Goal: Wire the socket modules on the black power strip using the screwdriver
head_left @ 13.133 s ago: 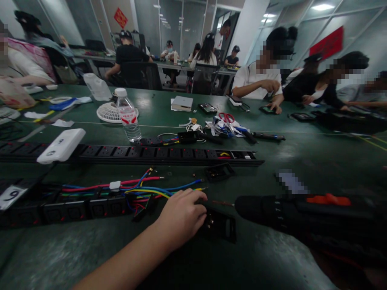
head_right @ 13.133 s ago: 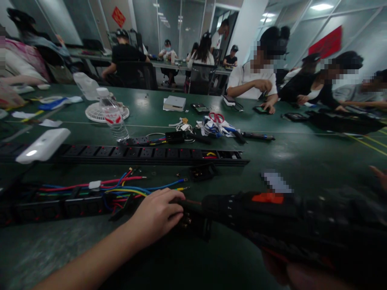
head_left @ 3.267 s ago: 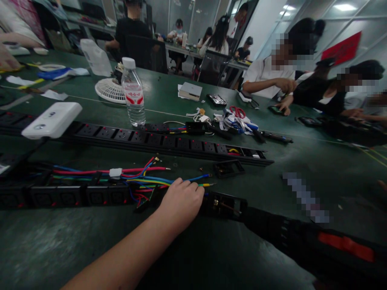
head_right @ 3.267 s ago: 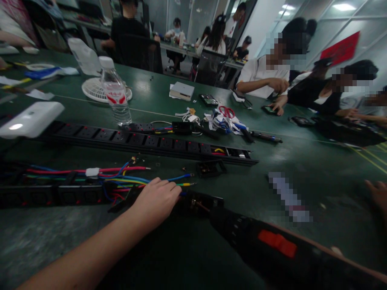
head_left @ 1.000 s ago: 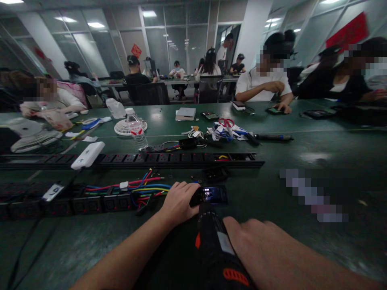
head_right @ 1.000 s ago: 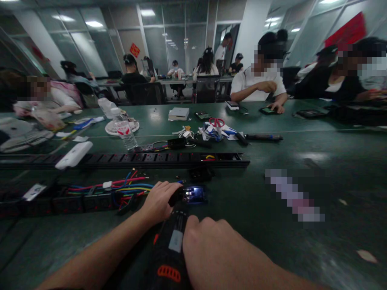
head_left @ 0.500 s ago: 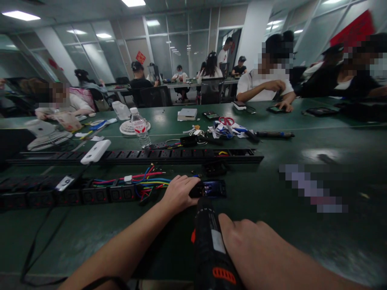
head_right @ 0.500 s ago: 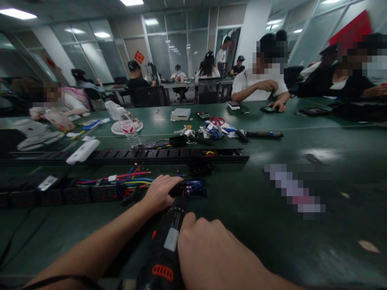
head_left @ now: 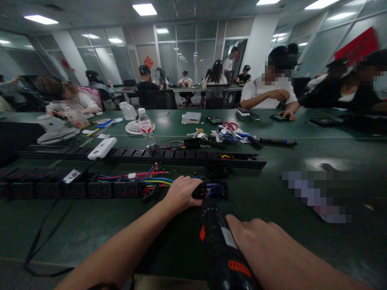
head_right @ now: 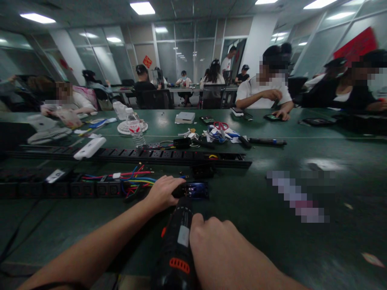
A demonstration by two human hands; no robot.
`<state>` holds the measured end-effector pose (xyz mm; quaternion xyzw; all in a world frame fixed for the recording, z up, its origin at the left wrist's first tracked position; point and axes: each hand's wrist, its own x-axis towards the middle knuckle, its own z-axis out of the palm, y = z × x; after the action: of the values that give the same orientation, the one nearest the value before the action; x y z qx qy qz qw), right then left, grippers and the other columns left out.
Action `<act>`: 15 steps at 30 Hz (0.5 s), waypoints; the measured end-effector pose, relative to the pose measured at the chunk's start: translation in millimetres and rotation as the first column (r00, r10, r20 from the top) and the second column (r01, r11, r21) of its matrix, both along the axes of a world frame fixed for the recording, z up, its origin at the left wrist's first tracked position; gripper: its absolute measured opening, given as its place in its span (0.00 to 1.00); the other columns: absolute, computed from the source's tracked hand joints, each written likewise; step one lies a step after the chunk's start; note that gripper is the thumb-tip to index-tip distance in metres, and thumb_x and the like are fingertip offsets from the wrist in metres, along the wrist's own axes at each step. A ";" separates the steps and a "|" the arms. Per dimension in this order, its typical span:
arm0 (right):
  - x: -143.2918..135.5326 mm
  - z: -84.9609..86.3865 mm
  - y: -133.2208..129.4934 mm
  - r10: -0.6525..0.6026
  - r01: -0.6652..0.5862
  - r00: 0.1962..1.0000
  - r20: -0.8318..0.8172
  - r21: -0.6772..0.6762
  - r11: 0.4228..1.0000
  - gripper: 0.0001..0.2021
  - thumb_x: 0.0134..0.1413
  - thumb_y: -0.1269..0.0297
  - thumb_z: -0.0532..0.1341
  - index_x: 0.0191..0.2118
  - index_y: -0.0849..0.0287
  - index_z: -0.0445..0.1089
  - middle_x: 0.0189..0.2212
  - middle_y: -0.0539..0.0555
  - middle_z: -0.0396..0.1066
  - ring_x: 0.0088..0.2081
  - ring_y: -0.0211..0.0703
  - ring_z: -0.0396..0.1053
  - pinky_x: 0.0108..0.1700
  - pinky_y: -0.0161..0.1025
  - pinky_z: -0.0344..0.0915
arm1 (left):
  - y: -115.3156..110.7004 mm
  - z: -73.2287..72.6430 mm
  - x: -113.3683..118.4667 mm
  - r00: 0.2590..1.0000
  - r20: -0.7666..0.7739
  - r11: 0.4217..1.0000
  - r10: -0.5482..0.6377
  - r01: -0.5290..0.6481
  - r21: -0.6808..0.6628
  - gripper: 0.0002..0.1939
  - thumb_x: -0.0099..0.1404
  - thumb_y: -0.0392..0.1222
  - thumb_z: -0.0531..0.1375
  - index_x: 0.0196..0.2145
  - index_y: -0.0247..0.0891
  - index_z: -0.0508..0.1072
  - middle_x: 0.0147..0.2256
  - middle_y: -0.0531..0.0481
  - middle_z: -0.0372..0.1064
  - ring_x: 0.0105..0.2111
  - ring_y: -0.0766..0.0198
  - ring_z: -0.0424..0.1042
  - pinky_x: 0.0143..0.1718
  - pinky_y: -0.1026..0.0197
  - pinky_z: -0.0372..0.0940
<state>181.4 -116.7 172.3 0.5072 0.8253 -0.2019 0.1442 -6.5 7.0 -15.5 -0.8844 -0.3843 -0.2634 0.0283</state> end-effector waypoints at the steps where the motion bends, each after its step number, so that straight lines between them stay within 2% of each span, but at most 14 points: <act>1: -0.5 1.6 -0.2 -0.004 0.005 1.000 0.022 -0.034 0.999 0.24 0.48 0.73 0.66 0.53 0.72 0.70 0.42 0.65 0.70 0.40 0.58 0.71 0.46 0.55 0.72 | 0.1 -0.4 -0.1 1.000 0.001 1.000 0.000 0.000 0.001 0.23 0.60 0.53 0.64 0.49 0.37 0.71 0.42 0.44 0.76 0.39 0.54 0.71 0.39 0.54 0.60; 3: -0.5 3.2 -1.8 -0.027 0.031 0.998 0.052 -0.073 0.997 0.24 0.49 0.71 0.66 0.54 0.70 0.70 0.43 0.64 0.70 0.41 0.57 0.71 0.46 0.55 0.72 | 0.2 -0.7 -0.2 1.000 0.003 1.000 -0.004 0.004 0.005 0.23 0.61 0.53 0.63 0.49 0.37 0.71 0.42 0.45 0.75 0.38 0.54 0.71 0.39 0.54 0.60; 9: 5.2 -6.7 -8.2 -0.026 0.043 0.992 -0.124 0.143 0.989 0.23 0.47 0.61 0.65 0.50 0.66 0.71 0.34 0.62 0.70 0.37 0.50 0.71 0.39 0.38 0.70 | -0.5 0.9 0.0 1.000 -0.002 1.000 -0.013 0.013 -0.001 0.25 0.61 0.55 0.64 0.50 0.36 0.70 0.42 0.45 0.75 0.38 0.55 0.71 0.38 0.54 0.60; 15: 4.3 -9.6 -1.3 -0.002 0.038 0.990 -0.144 0.248 0.968 0.23 0.47 0.58 0.63 0.50 0.64 0.71 0.30 0.60 0.69 0.34 0.50 0.70 0.34 0.37 0.68 | -1.2 1.7 0.7 1.000 0.006 1.000 -0.006 0.006 -0.012 0.24 0.61 0.56 0.63 0.48 0.37 0.70 0.40 0.46 0.76 0.37 0.55 0.72 0.38 0.54 0.60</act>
<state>185.7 -118.1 162.7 0.5139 0.8472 -0.1335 0.0180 -5.8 5.8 -13.8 -0.8850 -0.3833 -0.2637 0.0209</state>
